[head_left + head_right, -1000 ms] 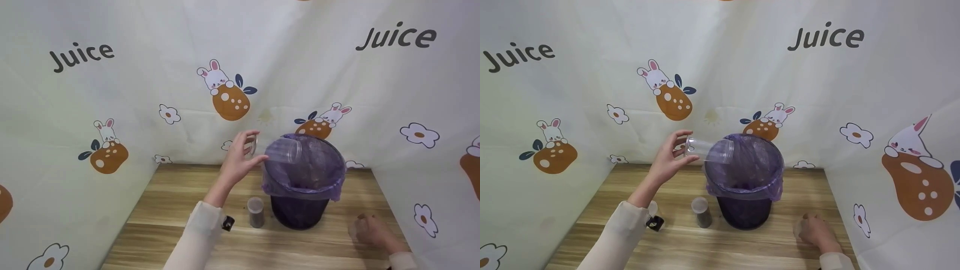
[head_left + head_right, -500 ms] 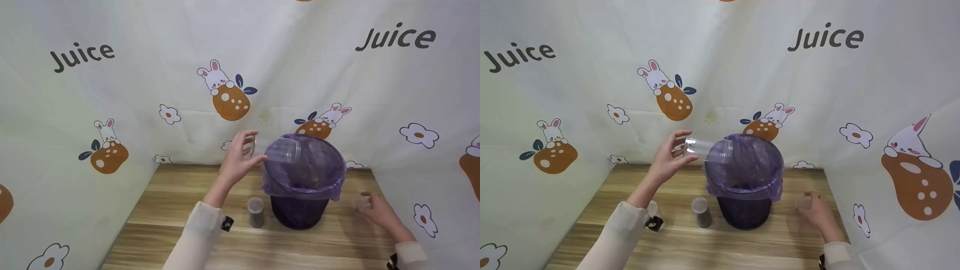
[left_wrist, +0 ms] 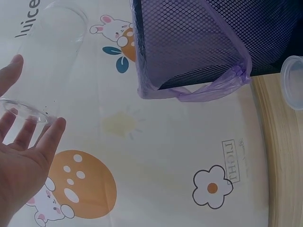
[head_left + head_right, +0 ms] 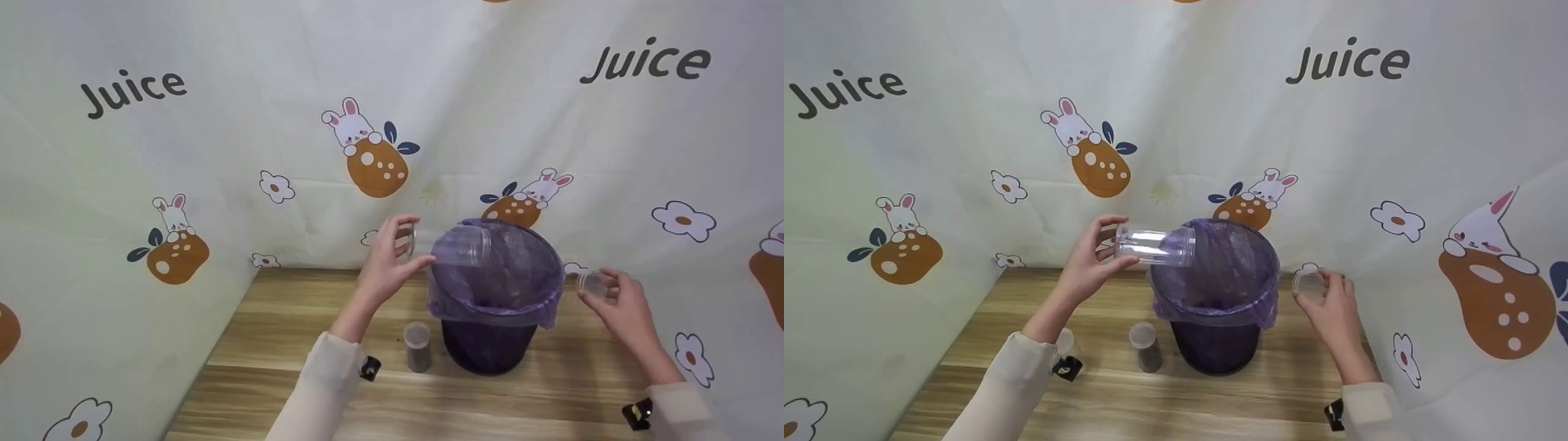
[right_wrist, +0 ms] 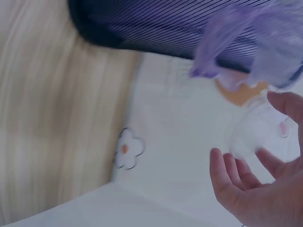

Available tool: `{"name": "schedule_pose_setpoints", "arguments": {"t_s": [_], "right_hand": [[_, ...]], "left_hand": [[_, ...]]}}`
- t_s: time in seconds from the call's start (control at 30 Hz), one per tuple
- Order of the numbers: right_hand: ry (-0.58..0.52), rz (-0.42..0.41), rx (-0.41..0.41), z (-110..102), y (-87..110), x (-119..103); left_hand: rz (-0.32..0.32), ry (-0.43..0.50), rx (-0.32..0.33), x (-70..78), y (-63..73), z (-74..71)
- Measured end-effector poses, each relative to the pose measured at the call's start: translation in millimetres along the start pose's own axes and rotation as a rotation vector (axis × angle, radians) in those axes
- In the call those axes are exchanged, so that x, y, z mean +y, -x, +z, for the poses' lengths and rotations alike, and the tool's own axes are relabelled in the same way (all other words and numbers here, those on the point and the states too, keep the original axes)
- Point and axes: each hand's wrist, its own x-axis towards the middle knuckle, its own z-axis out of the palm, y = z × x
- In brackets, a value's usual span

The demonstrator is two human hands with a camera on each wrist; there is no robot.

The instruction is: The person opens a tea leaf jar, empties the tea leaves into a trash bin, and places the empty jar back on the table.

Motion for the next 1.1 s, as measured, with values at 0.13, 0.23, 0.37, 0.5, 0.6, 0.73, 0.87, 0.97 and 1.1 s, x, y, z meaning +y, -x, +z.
{"name": "schedule_pose_setpoints", "arguments": {"t_s": [0.13, 0.23, 0.37, 0.5, 0.6, 0.73, 0.87, 0.97, 1.1], "right_hand": [[-0.020, -0.031, 0.094, -1, 0.4, -19], [-0.060, -0.053, 0.114, 0, 1.6, -34], [-0.128, -0.092, 0.098, 2, 4.1, -53], [-0.190, -0.127, 0.075, 5, 6.8, -69], [-0.220, -0.146, 0.058, 8, 8.7, -80], [-0.244, -0.173, 0.014, 13, 12.1, -92], [-0.280, -0.198, -0.024, 19, 16.8, -101], [-0.317, -0.225, -0.039, 25, 19.6, -106], [-0.365, -0.266, -0.048, 34, 22.2, -112]], "left_hand": [[-0.014, 0.009, 0.003, -1.2, 2.3, 0.5], [-0.029, 0.019, 0.008, -2.8, 4.8, 0.8], [-0.032, 0.045, 0.009, -5.6, 8.1, 1.0], [-0.028, 0.083, 0.001, -8.2, 11.5, 1.1], [-0.033, 0.088, 0.002, -9.8, 14.7, 1.4], [-0.039, 0.092, 0.003, -11.7, 18.7, 2.8], [-0.040, 0.108, -0.005, -13.5, 22.1, 4.8], [-0.038, 0.107, -0.007, -15.6, 24.7, 5.9], [-0.041, 0.104, -0.015, -17.9, 28.8, 7.2]]}}
